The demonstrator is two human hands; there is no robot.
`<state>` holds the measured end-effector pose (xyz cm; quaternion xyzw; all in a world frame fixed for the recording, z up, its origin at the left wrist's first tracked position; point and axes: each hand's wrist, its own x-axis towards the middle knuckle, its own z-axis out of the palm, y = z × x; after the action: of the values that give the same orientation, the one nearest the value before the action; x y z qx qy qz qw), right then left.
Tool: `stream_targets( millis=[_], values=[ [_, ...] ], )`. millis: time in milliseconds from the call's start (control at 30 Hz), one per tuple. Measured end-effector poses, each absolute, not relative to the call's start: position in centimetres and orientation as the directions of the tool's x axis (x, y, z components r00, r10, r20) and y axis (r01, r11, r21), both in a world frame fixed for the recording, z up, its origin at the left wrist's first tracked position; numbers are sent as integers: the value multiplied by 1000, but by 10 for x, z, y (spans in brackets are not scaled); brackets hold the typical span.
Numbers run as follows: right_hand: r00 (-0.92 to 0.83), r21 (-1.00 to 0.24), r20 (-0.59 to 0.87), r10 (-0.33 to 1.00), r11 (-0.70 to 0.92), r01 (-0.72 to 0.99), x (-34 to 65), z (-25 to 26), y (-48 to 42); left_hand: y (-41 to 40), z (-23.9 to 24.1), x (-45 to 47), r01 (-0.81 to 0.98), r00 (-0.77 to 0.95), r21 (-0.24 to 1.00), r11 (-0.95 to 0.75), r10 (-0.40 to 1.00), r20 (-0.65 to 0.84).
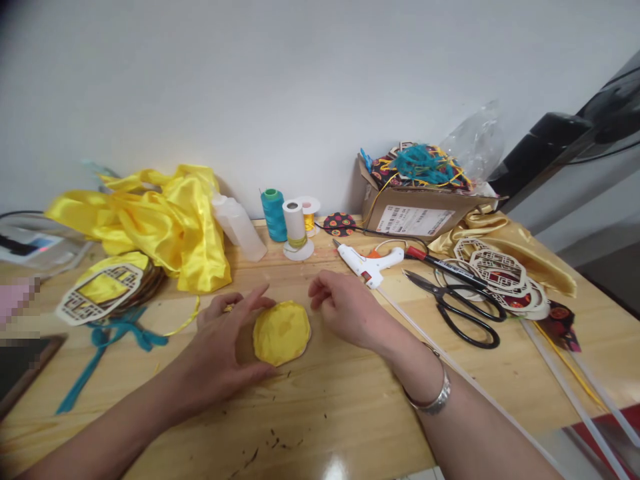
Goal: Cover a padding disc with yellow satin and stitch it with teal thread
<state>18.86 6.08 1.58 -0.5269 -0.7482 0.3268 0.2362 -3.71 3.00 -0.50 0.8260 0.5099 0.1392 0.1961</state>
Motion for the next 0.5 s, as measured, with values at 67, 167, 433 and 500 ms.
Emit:
stream_targets(
  millis=[67,167,433,500],
  values=[
    [-332,-732,41,942,255,632,188,16,60,30,-5,-37,773,455,486,-408,890,24],
    [-359,-727,80,930,301,617,187,15,59,30,-5,-38,755,474,499,-425,880,30],
    [-557,-717,238,796,531,451,188,5,59,30,1,-41,706,421,509,-493,870,258],
    [-583,-715,241,776,548,433,188,5,59,30,0,-40,698,466,479,-533,845,261]
  ],
)
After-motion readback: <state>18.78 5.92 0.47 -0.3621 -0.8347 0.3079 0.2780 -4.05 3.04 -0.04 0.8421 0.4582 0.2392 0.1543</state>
